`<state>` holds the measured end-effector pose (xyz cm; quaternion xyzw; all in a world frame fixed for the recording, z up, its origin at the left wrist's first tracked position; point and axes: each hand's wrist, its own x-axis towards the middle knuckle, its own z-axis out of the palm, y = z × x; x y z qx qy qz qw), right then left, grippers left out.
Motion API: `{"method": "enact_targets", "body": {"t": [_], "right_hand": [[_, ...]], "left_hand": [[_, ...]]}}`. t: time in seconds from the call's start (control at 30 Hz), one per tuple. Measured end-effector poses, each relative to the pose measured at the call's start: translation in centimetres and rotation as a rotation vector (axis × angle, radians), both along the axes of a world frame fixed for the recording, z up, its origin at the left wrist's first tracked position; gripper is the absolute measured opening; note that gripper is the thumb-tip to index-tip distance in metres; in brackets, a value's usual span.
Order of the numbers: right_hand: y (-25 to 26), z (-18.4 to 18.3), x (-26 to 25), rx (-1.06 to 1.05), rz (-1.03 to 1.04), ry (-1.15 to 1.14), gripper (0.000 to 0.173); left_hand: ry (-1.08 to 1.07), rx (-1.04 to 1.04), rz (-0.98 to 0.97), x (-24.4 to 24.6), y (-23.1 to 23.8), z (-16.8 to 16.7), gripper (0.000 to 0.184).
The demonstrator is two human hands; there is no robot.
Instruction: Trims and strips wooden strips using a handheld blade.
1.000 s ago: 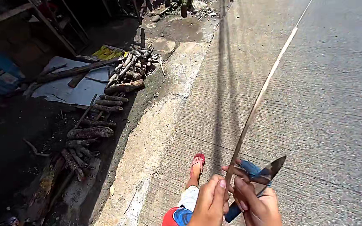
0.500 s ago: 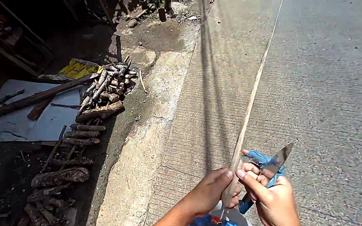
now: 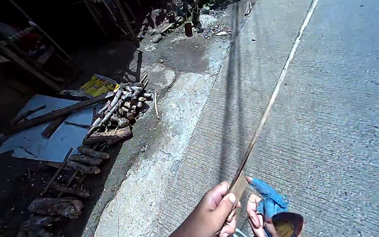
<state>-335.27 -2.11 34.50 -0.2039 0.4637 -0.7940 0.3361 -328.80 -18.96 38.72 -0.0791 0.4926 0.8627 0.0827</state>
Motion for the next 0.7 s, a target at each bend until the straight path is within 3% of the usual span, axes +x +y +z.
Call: {"method": "enact_targets", "body": {"t": [0.07, 0.3, 0.5, 0.7], "right_hand": [[-1.6, 1.2, -4.8, 0.038, 0.02, 0.073, 0.044], [-9.1, 6.3, -17.2, 0.172, -0.048, 0.224, 0.02], [-18.6, 6.1, -29.4, 0.219, -0.089, 0.365, 0.019], [-30.2, 8.1, -41.9, 0.106, -0.115, 0.341, 0.022]], "left_hand": [[0.08, 0.065, 0.048, -4.3, -0.9, 0.5, 0.02], [0.025, 0.003, 0.283, -15.7, -4.1, 5.9, 0.021], [0.077, 0.077, 0.344, -27.3, -12.4, 5.0, 0.021], [0.104, 0.223, 0.292, -40.3, -23.3, 7.1, 0.022]]}}
